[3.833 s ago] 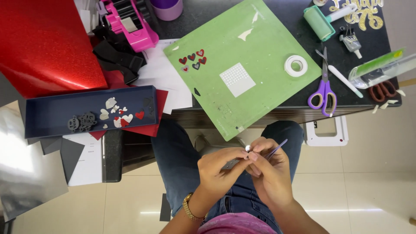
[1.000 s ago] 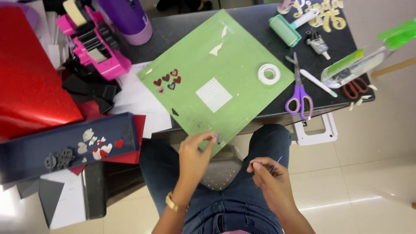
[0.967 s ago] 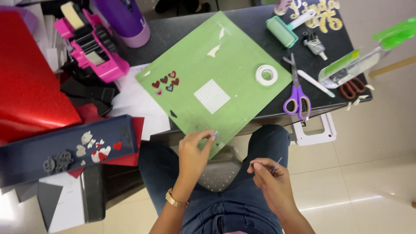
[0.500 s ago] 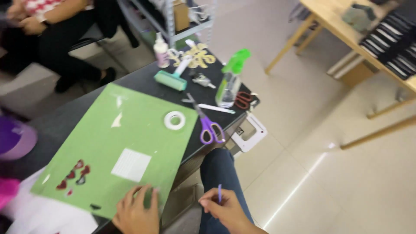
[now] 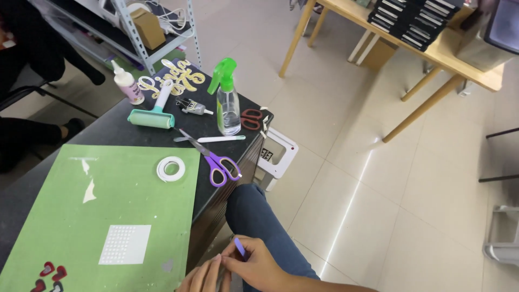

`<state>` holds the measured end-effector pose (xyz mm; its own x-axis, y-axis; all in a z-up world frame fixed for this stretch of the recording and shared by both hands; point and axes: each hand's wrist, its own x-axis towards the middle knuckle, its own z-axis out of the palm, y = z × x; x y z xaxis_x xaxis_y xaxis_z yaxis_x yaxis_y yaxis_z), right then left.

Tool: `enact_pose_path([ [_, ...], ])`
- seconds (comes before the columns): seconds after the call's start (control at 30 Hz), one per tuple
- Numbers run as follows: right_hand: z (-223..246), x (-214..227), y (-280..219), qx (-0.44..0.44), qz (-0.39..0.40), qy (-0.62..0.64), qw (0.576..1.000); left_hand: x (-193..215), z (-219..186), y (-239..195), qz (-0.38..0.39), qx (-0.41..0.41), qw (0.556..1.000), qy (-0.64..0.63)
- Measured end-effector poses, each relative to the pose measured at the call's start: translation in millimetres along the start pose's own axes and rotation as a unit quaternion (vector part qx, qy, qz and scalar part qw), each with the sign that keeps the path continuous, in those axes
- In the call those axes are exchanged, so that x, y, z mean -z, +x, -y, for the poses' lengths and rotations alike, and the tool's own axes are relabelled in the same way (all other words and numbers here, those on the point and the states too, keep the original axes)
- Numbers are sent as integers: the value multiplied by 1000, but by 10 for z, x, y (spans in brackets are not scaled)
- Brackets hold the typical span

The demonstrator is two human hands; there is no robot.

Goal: Using tweezers to apply small adhesive components to heart-shaped cutouts and organizing them in a tray.

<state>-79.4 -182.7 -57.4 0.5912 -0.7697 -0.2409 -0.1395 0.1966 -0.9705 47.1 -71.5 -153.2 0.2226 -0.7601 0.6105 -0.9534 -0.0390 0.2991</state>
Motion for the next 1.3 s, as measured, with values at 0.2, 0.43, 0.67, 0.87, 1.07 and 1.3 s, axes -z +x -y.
enact_pose_path([
  [0.2,-76,-4,24,11,22,-5,1000,-523,96,-293,-139,26,989,-31],
  [0.43,-200,23,93,85,40,-54,994,-44,-88,180,-154,18,986,-59],
  [0.67,-439,80,333,-59,80,114,988,752,-211,423,-74,276,950,-128],
  [0.87,-226,150,593,6,172,189,967,1068,231,475,-105,401,896,-158],
  [1.07,-97,-170,1077,94,151,54,982,931,578,766,-198,471,786,-349],
  [1.3,157,-801,1342,242,134,-185,943,702,981,1184,-220,467,747,-419],
])
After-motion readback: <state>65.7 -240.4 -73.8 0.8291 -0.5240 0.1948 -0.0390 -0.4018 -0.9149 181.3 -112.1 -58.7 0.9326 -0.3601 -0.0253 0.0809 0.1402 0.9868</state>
